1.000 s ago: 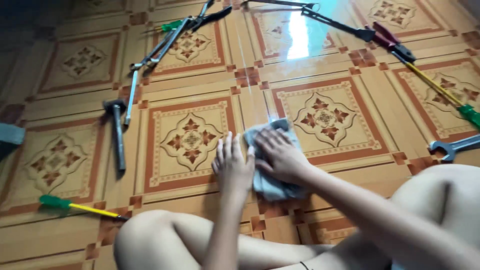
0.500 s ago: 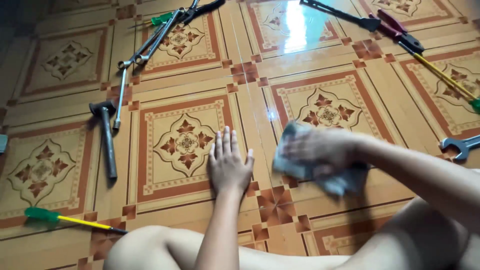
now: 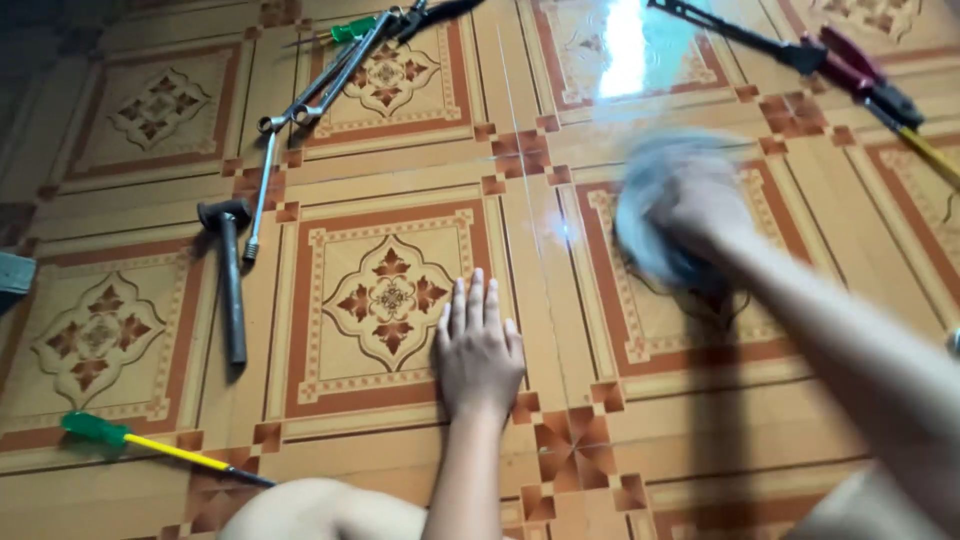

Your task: The person sits cross-legged on a patterned tile floor and wipes the surface with a gray cloth. They fold and unfold the cloth several times, then scrub the floor in front of them using both hands. Various tools are arranged on the floor nearby.

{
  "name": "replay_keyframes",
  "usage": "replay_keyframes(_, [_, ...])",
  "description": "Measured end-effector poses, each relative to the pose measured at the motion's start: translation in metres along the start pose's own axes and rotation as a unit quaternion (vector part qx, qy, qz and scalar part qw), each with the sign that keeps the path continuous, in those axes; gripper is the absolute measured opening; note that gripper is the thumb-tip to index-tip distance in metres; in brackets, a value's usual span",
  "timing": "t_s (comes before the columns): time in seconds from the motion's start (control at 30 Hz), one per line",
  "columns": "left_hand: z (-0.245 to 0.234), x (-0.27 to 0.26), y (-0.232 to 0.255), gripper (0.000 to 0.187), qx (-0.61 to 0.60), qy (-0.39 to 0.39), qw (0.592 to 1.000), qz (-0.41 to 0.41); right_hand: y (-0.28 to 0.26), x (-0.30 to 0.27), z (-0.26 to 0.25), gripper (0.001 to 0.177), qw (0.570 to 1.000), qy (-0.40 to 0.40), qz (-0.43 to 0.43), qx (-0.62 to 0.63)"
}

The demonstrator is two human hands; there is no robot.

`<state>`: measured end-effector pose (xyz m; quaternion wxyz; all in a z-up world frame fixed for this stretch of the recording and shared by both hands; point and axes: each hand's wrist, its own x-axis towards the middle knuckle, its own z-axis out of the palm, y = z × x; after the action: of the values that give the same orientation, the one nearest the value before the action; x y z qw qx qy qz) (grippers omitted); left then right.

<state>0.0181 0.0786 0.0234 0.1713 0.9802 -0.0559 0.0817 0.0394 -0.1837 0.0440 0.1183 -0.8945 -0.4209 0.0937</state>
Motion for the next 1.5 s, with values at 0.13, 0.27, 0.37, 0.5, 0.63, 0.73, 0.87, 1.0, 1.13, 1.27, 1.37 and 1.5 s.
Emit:
replay_keyframes(0.13, [-0.008,0.009,-0.016,0.059,0.000,0.008,1.000,0.011,0.027,0.032,0.005,0.094,0.988,0.017,0.149,-0.021])
replay_keyframes(0.27, [0.000,0.013,-0.008,0.060,-0.017,0.016,1.000,-0.001,0.086,0.056,0.007,0.091,0.960,0.111,0.246,-0.069])
replay_keyframes(0.37, [-0.001,0.006,-0.012,0.059,-0.024,0.014,1.000,0.005,0.126,0.028,0.020,0.077,0.901,0.226,0.349,-0.124])
replay_keyframes(0.5, [0.007,0.011,-0.014,0.057,0.007,0.037,0.999,0.010,0.152,0.051,0.004,0.065,0.815,0.366,0.416,-0.172])
replay_keyframes(0.63, [0.001,0.008,0.000,0.057,-0.013,0.020,1.000,0.000,0.055,0.041,-0.045,0.065,0.963,0.204,0.156,-0.080])
replay_keyframes(0.73, [-0.009,0.011,-0.018,0.057,-0.002,0.011,1.000,0.001,0.061,0.058,-0.050,0.069,0.995,0.090,-0.050,0.007])
replay_keyframes(0.87, [0.001,0.013,0.000,0.057,-0.009,0.025,1.000,-0.002,0.132,0.074,0.005,0.066,0.926,0.259,0.268,-0.066])
replay_keyframes(1.0, [0.000,0.001,-0.006,0.059,-0.015,0.017,1.000,0.010,0.051,0.086,0.014,0.064,0.892,0.247,0.380,0.001])
replay_keyframes(1.13, [-0.017,-0.014,-0.008,0.060,-0.059,0.087,0.992,0.073,-0.001,0.062,-0.010,0.073,0.957,0.236,0.167,0.003])
replay_keyframes(1.27, [0.001,0.027,0.033,0.071,-0.064,0.026,0.994,0.080,0.084,-0.006,-0.024,0.072,0.853,0.247,0.454,-0.072])
replay_keyframes(1.37, [0.023,0.070,0.040,0.080,0.002,-0.028,0.998,0.056,0.107,-0.014,0.005,0.074,0.825,0.277,0.468,-0.154])
replay_keyframes(1.5, [0.052,0.164,0.047,0.078,0.065,0.047,0.994,0.074,0.110,-0.012,0.002,0.075,0.819,0.247,0.500,-0.134])
